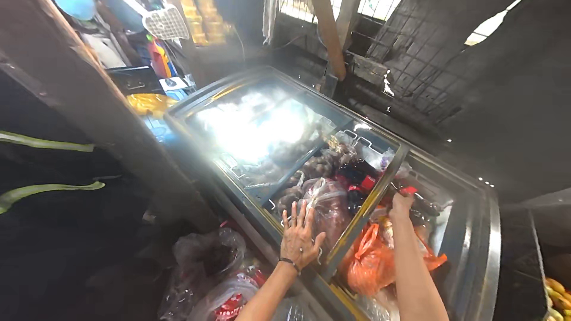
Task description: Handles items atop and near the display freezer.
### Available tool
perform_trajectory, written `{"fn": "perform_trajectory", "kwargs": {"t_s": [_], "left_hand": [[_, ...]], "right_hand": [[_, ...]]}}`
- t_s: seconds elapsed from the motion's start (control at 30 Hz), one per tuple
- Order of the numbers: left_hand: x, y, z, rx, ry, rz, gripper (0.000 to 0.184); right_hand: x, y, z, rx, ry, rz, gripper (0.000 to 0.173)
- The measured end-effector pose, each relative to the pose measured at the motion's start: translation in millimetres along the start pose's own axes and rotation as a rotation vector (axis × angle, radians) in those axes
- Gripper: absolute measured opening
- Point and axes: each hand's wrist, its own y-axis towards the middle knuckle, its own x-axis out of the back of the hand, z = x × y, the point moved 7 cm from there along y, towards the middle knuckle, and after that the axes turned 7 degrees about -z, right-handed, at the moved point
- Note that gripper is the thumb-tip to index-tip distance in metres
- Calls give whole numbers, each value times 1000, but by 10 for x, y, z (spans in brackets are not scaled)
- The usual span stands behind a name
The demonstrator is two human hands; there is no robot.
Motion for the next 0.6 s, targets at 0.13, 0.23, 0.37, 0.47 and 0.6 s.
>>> {"fn": "perform_trajectory", "kwargs": {"t_s": [0.13, 0.23, 0.37, 0.47, 0.6], "left_hand": [[11, 9, -11, 17, -4, 37, 79], [11, 9, -25, 6, 5, 11, 78], [-12, -12, -25, -4, 10, 5, 78], [-46, -13, 1, -7, 18, -1, 79], [-57, -30, 2, -21, 1, 2, 81]], "right_hand": [[67, 107, 20, 82, -133, 162, 51], [64, 37, 37, 67, -126, 177, 30], [239, -157, -103, -100, 229, -90, 32], [98, -177, -39, -111, 236, -68, 33], [-208, -68, 279, 98, -26, 123, 35]]}}
